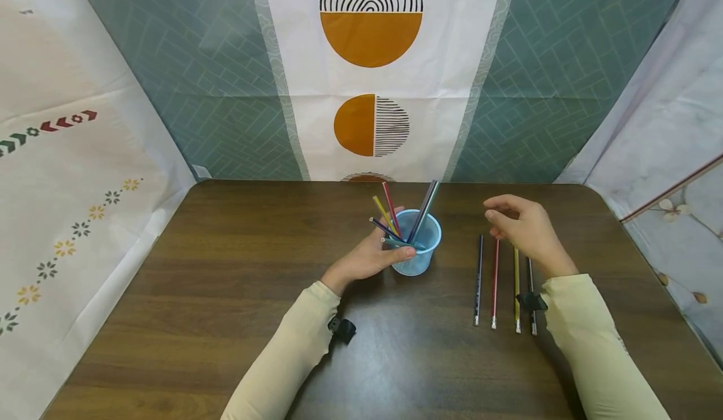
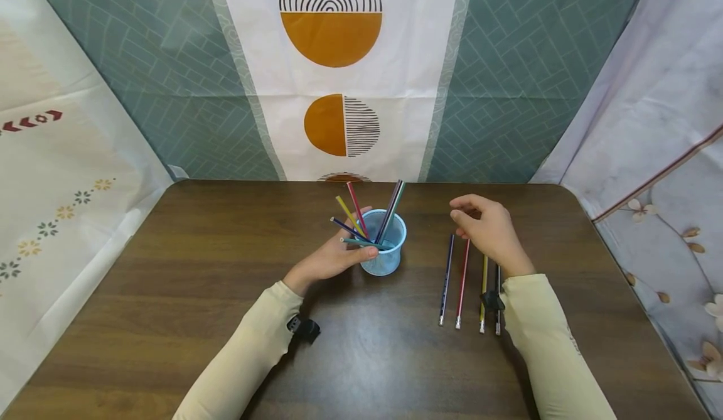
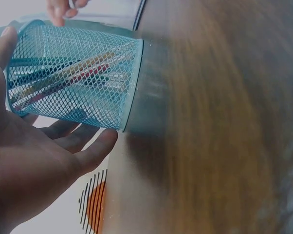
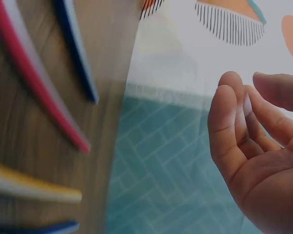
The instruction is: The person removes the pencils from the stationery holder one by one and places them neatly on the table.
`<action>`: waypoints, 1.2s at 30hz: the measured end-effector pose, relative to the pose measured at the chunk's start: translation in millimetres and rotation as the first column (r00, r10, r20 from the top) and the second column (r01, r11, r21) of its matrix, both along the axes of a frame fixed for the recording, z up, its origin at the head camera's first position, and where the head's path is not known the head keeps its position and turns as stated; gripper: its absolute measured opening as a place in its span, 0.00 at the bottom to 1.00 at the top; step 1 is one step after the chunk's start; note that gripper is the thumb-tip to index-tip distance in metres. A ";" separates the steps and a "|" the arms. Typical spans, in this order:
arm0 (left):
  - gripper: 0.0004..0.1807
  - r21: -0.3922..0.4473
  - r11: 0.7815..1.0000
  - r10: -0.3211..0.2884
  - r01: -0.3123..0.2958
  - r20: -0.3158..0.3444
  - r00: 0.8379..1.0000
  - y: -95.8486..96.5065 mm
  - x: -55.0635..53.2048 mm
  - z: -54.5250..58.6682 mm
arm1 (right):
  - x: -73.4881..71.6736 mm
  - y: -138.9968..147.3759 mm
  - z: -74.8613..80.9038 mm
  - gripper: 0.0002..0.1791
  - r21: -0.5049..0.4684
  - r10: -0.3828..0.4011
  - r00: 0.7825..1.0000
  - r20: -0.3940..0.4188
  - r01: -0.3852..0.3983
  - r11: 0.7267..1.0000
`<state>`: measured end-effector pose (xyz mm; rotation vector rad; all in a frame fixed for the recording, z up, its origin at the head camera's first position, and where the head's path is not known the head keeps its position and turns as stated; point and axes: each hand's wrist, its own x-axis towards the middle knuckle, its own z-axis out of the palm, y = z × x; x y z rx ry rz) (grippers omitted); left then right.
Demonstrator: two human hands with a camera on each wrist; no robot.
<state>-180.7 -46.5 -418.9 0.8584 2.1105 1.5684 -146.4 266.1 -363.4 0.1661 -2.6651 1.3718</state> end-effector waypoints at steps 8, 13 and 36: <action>0.51 0.027 1.000 -0.011 0.011 0.010 1.000 -0.4 -1.3 -3.0 | -9.2 -32.8 4.4 0.22 -0.071 0.070 0.997 -0.030 -0.072 0.995; 0.51 0.031 0.999 -0.017 0.017 0.016 1.000 0.2 -0.5 -3.4 | -17.7 -51.4 4.9 0.25 -0.102 0.114 0.992 -0.048 -0.118 0.988; 0.52 0.064 0.997 -0.041 0.042 -0.021 0.999 1.9 -0.7 -0.5 | -9.2 -73.7 9.1 0.21 -0.255 0.118 0.992 -0.050 -0.127 0.958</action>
